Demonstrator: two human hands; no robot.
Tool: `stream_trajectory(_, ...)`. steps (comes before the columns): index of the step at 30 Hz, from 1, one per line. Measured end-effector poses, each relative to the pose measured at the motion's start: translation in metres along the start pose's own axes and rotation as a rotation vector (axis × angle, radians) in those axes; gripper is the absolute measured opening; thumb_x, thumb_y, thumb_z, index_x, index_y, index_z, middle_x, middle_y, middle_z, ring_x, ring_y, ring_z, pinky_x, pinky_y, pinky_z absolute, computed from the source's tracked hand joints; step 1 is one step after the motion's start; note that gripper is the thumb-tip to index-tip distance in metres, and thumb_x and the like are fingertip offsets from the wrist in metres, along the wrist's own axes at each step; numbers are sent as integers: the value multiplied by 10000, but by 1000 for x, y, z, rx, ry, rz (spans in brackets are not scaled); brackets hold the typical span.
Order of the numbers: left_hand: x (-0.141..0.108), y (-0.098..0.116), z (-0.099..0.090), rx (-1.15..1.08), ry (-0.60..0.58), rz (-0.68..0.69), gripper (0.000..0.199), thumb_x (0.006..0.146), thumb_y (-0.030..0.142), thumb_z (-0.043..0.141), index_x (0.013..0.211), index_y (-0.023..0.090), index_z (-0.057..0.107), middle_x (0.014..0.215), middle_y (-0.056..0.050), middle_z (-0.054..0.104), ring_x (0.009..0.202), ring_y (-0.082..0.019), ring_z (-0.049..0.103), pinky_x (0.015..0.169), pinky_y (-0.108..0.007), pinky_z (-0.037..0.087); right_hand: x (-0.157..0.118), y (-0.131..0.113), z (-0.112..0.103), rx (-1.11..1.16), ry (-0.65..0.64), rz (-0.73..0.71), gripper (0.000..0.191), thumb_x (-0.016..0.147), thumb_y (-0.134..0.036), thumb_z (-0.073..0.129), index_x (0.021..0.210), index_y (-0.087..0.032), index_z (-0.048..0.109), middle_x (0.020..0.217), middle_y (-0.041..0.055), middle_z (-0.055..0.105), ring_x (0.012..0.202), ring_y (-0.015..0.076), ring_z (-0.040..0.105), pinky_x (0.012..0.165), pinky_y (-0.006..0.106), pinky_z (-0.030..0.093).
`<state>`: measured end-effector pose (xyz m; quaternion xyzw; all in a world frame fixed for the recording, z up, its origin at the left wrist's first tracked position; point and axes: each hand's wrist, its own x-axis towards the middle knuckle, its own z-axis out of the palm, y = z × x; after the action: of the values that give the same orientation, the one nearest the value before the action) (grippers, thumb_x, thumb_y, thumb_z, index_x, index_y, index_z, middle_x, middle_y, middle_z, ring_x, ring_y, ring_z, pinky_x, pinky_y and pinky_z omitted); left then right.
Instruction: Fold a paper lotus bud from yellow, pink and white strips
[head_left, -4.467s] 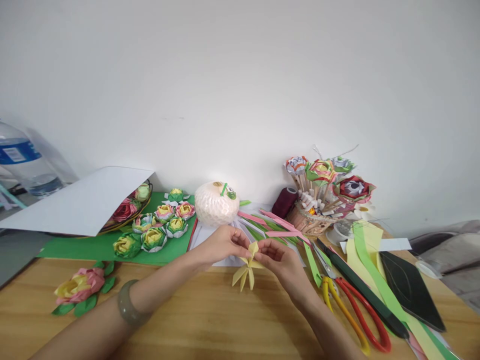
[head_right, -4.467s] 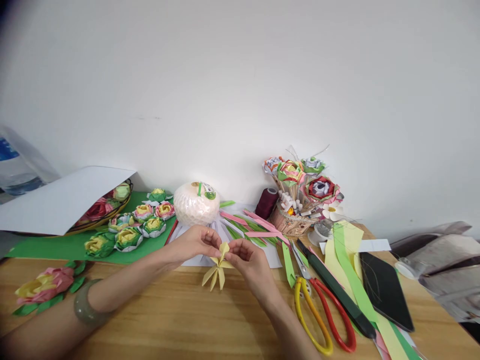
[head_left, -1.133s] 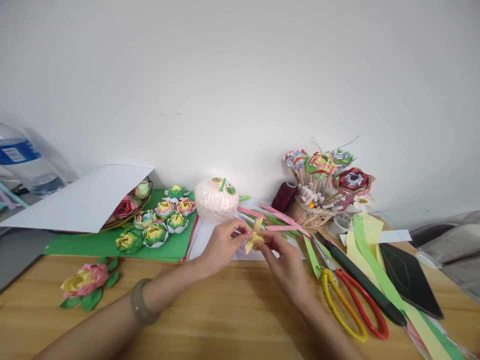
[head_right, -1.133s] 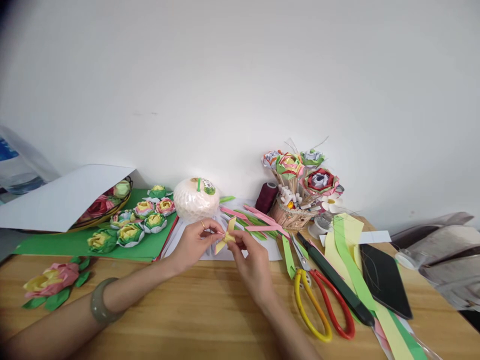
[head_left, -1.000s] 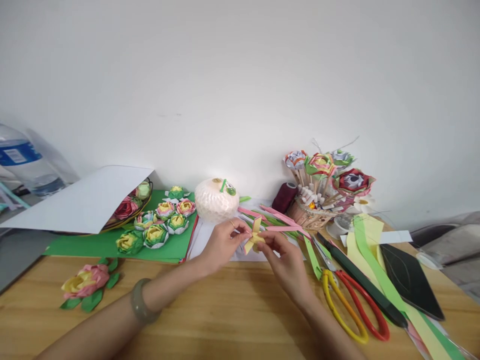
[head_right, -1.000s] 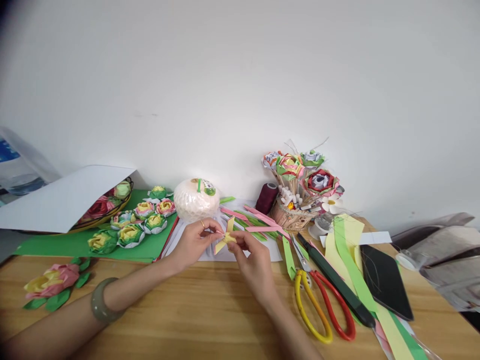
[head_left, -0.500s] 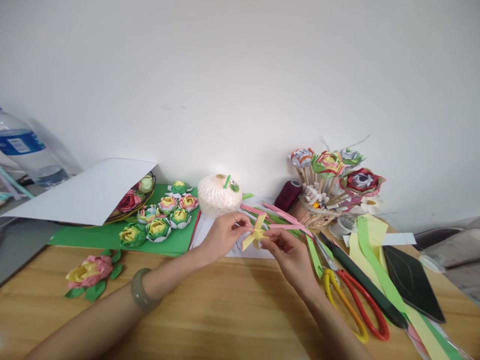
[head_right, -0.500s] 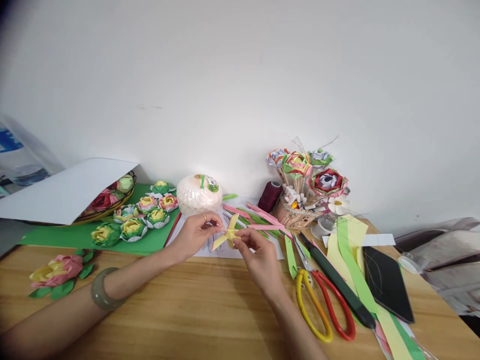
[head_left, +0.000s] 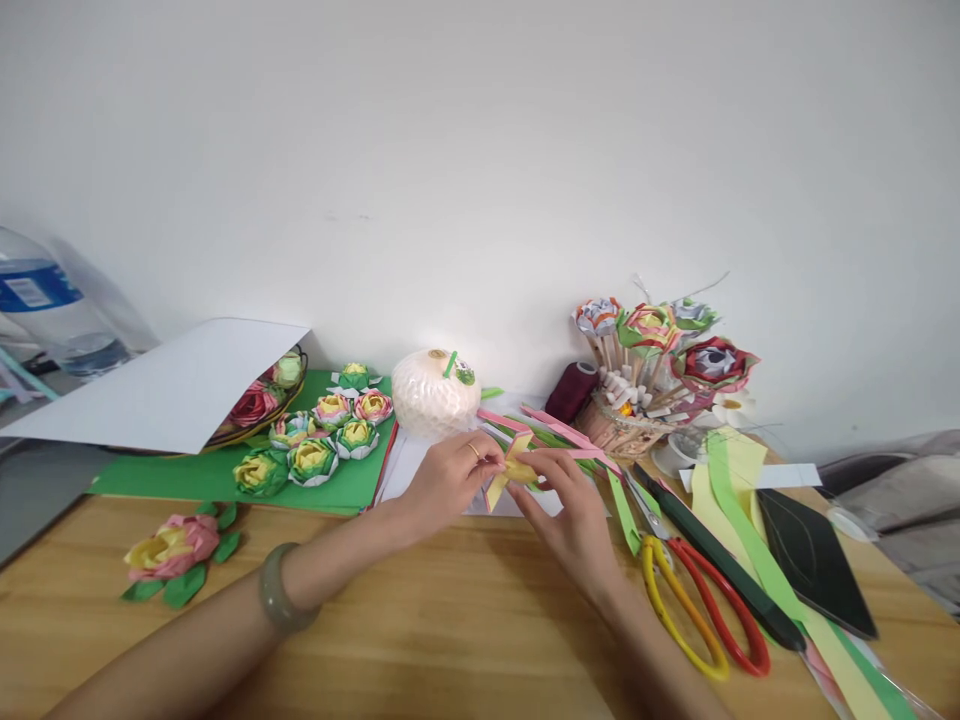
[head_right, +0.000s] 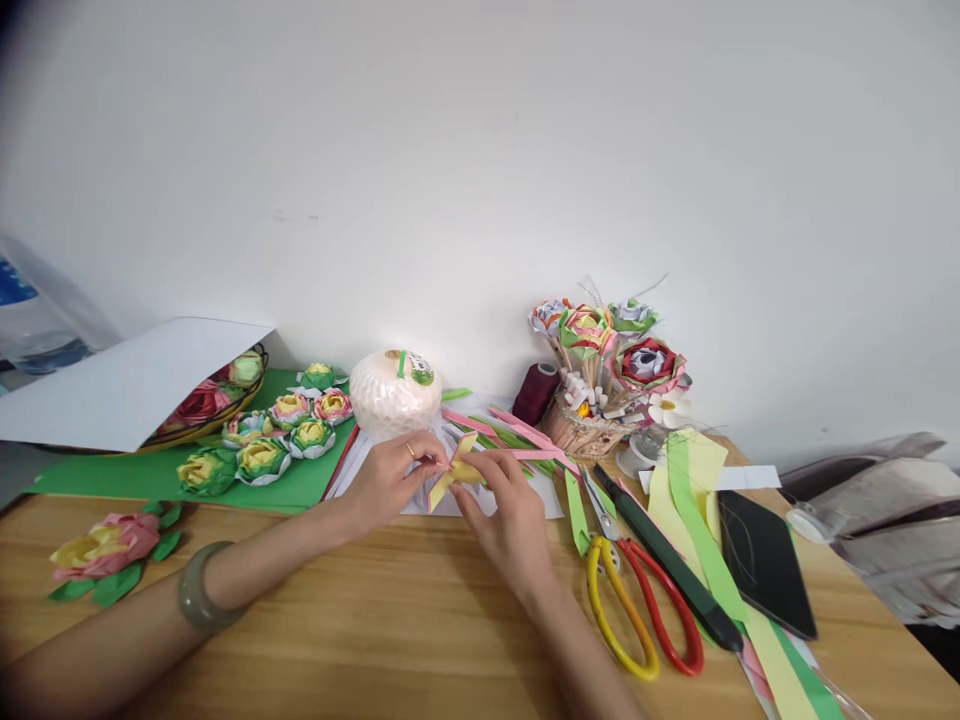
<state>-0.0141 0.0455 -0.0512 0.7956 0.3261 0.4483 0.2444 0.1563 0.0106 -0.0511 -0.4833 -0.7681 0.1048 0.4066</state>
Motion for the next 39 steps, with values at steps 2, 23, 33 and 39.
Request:
stream_trajectory(2, -1, 0, 0, 14, -39, 41, 134, 845, 158, 428, 760, 158, 532, 748, -23, 582, 708, -130, 536, 666, -259, 427, 0, 1, 1, -77, -14, -40, 233, 817, -250, 536, 1043, -219, 583, 930, 76, 595, 806, 189, 583, 655, 295, 489)
stream_trajectory(23, -11, -3, 16, 63, 136, -60, 91, 819, 113, 434, 769, 184, 456, 726, 1, 510, 676, -126, 508, 604, -247, 407, -6, -7, 16, -95, 173, -78, 161, 803, -198, 544, 912, -189, 663, 684, 40, 642, 565, 142, 579, 526, 252, 476)
stream_trajectory(33, -5, -1, 12, -306, 168, -192, 62, 831, 191, 447, 770, 180, 440, 805, -19, 534, 765, -135, 549, 690, -288, 455, -10, -10, 4, 84, 172, 52, 185, 824, -263, 507, 739, -197, 658, 599, 22, 624, 519, 145, 561, 508, 258, 439)
stream_trajectory(39, 7, -4, 5, -816, 81, -418, 244, 761, 311, 579, 724, 176, 379, 809, -10, 564, 788, -141, 608, 644, -264, 489, 2, -8, -9, 214, 333, 323, 255, 837, -359, 475, 712, -176, 600, 679, 30, 603, 626, 161, 533, 564, 260, 422)
